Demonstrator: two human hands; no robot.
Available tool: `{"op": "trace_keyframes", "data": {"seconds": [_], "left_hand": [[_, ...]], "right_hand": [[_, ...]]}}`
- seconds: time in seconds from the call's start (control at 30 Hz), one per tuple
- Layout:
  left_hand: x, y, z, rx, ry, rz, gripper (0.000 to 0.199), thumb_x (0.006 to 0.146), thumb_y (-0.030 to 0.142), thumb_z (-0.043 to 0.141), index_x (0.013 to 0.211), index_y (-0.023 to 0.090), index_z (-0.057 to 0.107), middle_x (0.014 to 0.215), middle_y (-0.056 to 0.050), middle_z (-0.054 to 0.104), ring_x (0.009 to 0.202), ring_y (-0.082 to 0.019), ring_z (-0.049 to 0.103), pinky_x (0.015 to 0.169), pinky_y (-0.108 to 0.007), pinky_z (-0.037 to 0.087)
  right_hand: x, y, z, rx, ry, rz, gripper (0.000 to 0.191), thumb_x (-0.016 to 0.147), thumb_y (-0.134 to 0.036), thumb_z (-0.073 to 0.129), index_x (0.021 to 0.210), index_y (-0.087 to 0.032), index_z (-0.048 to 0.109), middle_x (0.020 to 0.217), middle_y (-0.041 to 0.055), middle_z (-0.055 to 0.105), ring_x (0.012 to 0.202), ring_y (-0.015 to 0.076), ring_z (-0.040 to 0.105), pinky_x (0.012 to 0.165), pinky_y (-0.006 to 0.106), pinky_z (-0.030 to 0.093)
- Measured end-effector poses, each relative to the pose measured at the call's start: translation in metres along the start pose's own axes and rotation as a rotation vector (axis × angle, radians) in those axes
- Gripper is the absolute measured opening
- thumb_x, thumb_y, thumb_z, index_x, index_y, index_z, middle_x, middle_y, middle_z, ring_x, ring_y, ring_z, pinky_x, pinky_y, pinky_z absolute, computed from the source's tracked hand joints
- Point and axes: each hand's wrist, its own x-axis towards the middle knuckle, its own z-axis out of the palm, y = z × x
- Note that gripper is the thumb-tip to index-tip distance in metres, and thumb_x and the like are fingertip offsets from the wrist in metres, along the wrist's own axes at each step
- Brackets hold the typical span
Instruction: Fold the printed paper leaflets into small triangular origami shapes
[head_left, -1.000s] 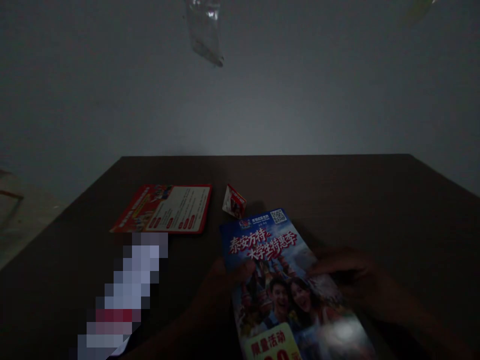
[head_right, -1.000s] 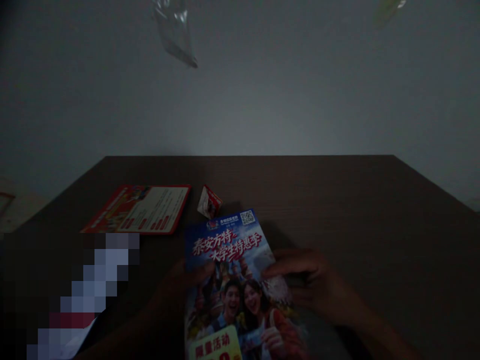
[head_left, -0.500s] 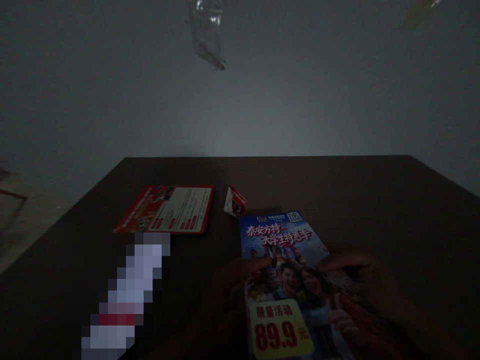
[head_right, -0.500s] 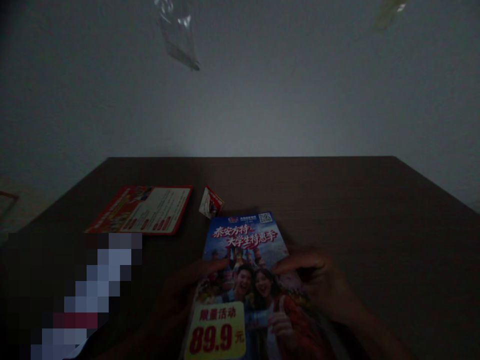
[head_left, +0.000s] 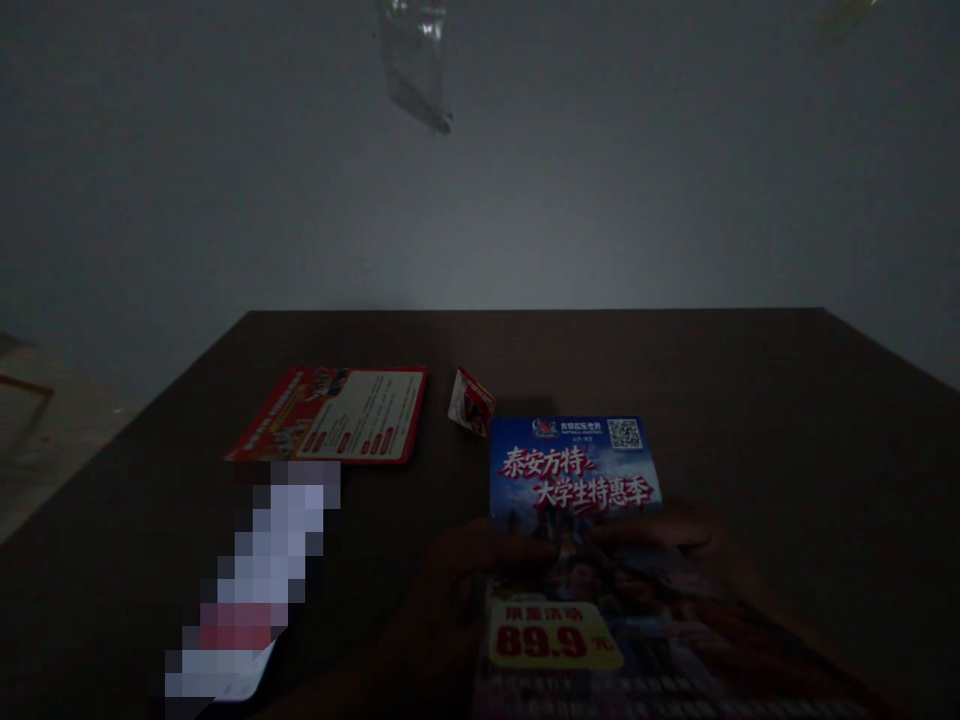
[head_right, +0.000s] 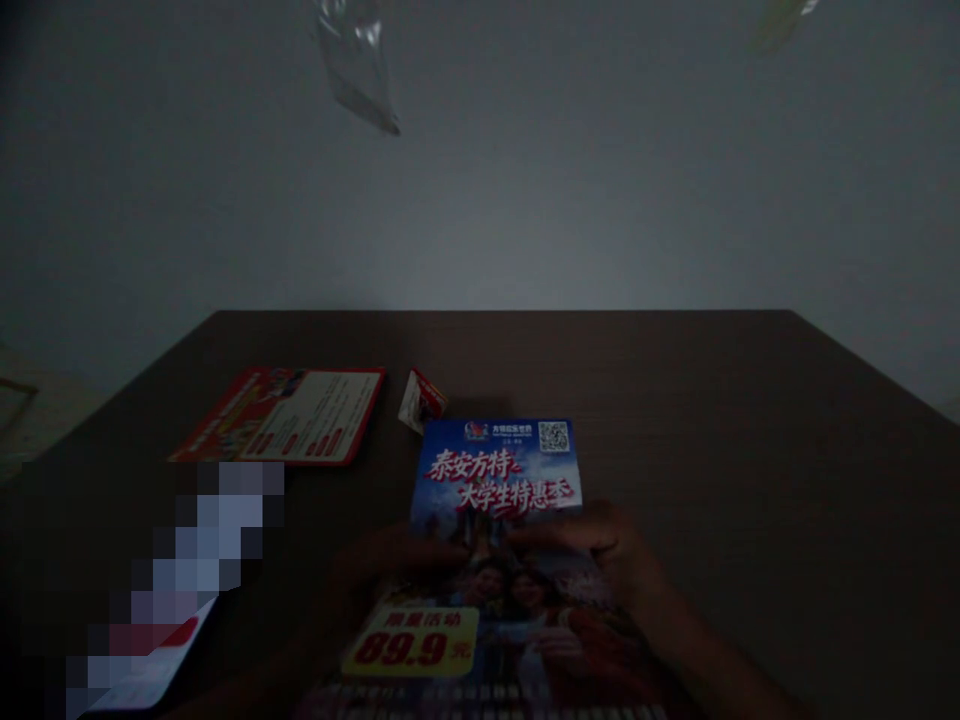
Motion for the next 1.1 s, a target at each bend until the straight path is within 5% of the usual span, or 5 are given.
{"op": "trace_keyframes", "data": {"seconds": [0.1,0.33,0.47,0.6,1.1], "left_hand": [[0.002,0.003,0.0,0.036,-0.02,0.0,0.035,0.069,0.041,0.069,0.1,0.025,0.072,0.092,-0.006,0.072,0.085,-0.026,0.065,0.078,-0.035,0.05],[0.001,-0.001,0.009,-0.035,0.068,-0.037,0.042,0.081,0.045,0.057,0.114,0.018,0.064,0.112,-0.009,0.067,0.103,-0.028,0.061,0.09,-0.037,0.047],[0.002,-0.005,0.01,-0.069,0.027,-0.024,0.039,0.088,0.042,0.05,0.118,0.022,0.061,0.114,-0.007,0.066,0.103,-0.025,0.062,0.09,-0.035,0.048],[0.003,-0.002,0.01,-0.072,0.036,-0.067,0.037,0.091,0.042,0.043,0.116,0.024,0.063,0.111,-0.006,0.068,0.099,-0.023,0.064,0.087,-0.032,0.049],[0.009,0.01,0.014,-0.081,0.266,-0.137,0.028,0.08,0.04,0.057,0.086,0.018,0.074,0.085,-0.007,0.074,0.076,-0.024,0.068,0.072,-0.033,0.054]], "right_hand": [[-0.004,0.004,0.0,0.024,-0.077,0.044,0.018,0.066,-0.038,0.074,0.081,-0.028,0.077,0.077,0.0055,0.076,0.065,0.0211,0.071,0.057,0.027,0.055],[-0.013,0.015,0.015,0.247,-0.035,-0.077,0.028,0.06,-0.052,0.076,0.07,-0.025,0.074,0.045,0.0011,0.065,0.035,0.0125,0.054,0.034,0.02,0.045],[-0.007,0.004,0.024,0.112,-0.021,-0.301,0.023,0.072,-0.043,0.071,0.094,-0.035,0.072,0.079,0.0,0.075,0.061,0.0163,0.067,0.056,0.024,0.057],[-0.006,0.0,0.023,-0.059,0.007,-0.313,0.024,0.09,-0.037,0.051,0.1,-0.034,0.072,0.096,-0.0005,0.074,0.079,0.0182,0.07,0.071,0.029,0.058],[-0.009,-0.005,0.026,-0.139,0.132,-0.248,0.02,0.087,-0.028,0.057,0.097,-0.031,0.073,0.097,0.0011,0.074,0.083,0.0209,0.071,0.075,0.032,0.059]]}}
